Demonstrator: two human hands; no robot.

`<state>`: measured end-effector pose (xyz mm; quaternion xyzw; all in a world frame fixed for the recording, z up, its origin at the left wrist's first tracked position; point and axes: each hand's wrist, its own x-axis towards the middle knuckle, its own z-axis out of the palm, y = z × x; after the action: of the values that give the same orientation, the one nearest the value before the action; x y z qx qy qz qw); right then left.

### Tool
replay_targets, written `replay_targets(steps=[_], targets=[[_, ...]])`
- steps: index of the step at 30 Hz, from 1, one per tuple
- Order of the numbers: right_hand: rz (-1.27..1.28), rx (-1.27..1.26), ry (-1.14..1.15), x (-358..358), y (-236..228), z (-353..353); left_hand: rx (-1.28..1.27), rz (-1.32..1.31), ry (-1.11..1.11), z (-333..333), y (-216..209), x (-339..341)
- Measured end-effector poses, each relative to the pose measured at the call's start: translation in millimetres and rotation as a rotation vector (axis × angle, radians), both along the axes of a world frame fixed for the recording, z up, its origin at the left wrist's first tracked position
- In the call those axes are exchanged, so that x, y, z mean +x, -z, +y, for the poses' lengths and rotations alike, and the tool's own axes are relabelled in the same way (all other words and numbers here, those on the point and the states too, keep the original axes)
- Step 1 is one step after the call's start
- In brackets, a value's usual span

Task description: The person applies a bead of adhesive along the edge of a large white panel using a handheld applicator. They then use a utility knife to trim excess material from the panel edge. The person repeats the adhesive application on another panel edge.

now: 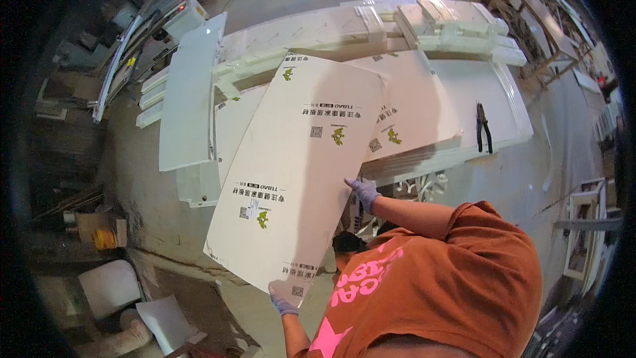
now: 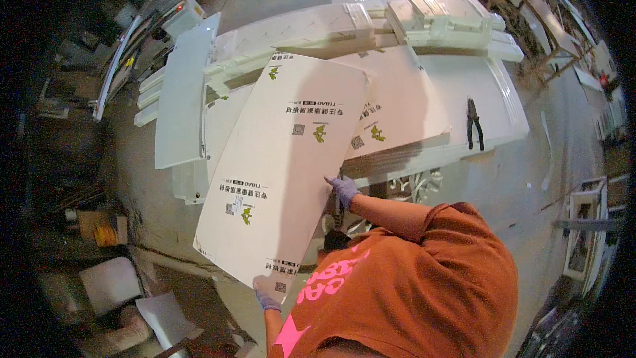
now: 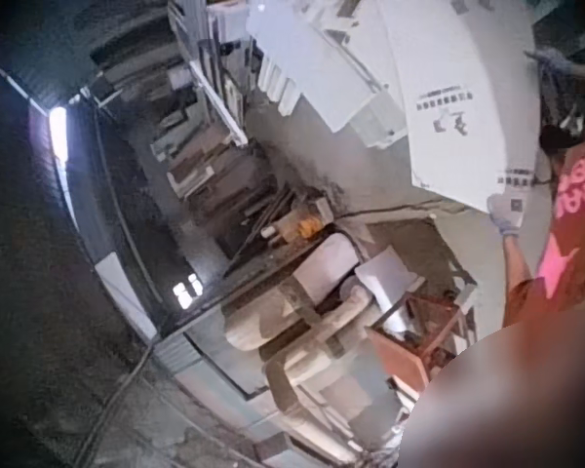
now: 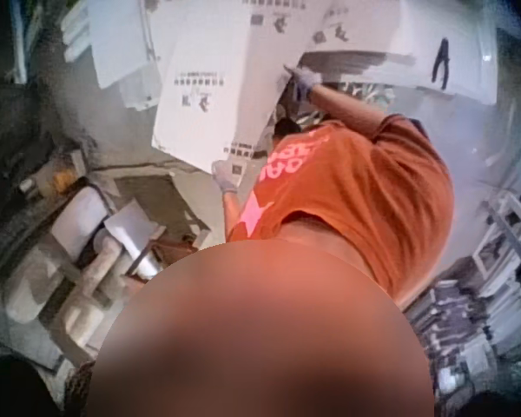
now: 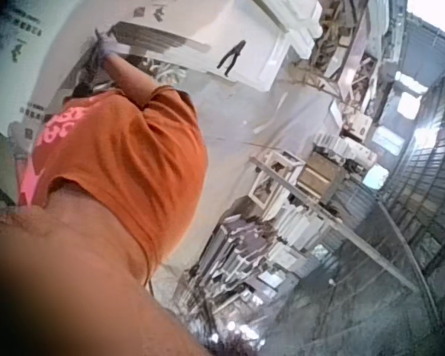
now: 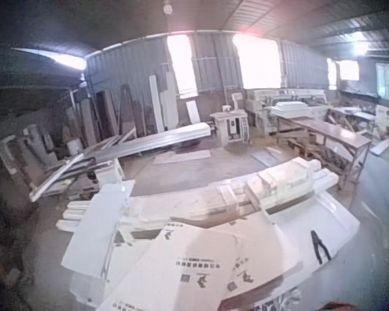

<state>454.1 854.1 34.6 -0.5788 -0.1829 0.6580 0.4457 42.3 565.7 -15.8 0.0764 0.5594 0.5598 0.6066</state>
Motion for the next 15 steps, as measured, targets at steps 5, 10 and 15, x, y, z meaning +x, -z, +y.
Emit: replay_targets(steps=[5,10,15], targets=[[0.051,-0.105,0.145,-19.1,1.4,-4.7,-0.171,0.013,-0.136,7.4,6.2,-34.8],[0.079,-0.156,0.331,-22.3,-27.6,-42.6,-0.226,0.087,-0.105,63.5,-13.9,-66.8],[-0.033,-0.23,0.583,-5.5,-22.4,-59.9,-0.113,0.393,0.151,194.8,-27.2,-65.1]])
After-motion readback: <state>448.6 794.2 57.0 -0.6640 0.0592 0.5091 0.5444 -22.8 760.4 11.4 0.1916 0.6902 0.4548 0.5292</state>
